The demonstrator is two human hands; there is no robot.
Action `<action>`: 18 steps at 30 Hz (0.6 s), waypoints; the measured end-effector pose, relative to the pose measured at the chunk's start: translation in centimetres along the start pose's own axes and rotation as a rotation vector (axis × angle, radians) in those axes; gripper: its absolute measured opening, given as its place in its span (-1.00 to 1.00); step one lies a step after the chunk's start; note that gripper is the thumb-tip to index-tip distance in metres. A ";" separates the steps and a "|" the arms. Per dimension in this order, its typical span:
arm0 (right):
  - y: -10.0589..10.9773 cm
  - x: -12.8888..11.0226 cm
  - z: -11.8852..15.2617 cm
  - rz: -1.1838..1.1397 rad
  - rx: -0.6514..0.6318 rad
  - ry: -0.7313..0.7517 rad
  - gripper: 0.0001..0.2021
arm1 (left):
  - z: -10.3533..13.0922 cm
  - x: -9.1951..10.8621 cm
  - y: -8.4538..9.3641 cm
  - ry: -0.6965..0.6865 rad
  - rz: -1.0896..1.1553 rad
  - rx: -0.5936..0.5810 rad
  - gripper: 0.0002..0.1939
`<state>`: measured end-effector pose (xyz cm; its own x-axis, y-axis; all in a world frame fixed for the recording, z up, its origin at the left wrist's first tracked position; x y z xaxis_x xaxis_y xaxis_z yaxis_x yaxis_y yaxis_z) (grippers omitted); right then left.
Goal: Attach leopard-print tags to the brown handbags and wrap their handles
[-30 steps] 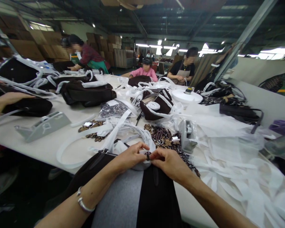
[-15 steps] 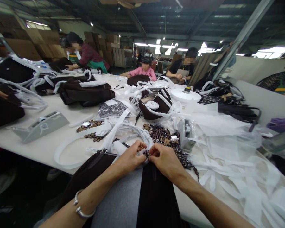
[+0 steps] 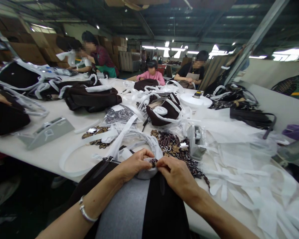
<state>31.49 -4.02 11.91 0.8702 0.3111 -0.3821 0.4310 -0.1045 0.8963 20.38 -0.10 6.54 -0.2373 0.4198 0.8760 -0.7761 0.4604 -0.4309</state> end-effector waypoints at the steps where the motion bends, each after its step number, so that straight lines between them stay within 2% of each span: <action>1: 0.0 0.4 -0.1 -0.033 -0.010 -0.042 -0.87 | 0.0 0.0 0.0 -0.003 -0.004 0.009 -0.66; 5: -0.1 1.3 -0.5 -0.114 -0.038 -0.136 -0.87 | -0.2 -0.2 0.3 -0.013 0.008 0.032 -0.64; 12: 0.2 0.7 -0.9 -0.113 -0.059 -0.101 -0.88 | -0.2 -0.6 0.3 0.058 0.116 0.008 -0.62; 14: -0.2 1.2 -1.1 -0.172 -0.107 -0.154 -0.91 | -0.1 -0.7 0.3 0.074 0.127 0.001 -0.61; 18: -2.1 2.5 -1.2 -0.385 -0.282 -0.266 -0.97 | -0.2 -0.8 0.5 0.069 0.105 0.011 -0.58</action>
<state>32.43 -1.92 9.33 0.7079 0.0232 -0.7059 0.6818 0.2381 0.6917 20.33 -0.10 5.58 -0.2771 0.5187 0.8088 -0.7557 0.4022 -0.5169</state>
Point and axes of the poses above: each hand's wrist, its own z-axis away from the middle knuckle, its own y-axis out of the back of the hand, x = y × z, the point moved 9 cm from there along -z, towards the middle knuckle, and after that the axes turned 15 degrees about z, right-handed, at the moved point
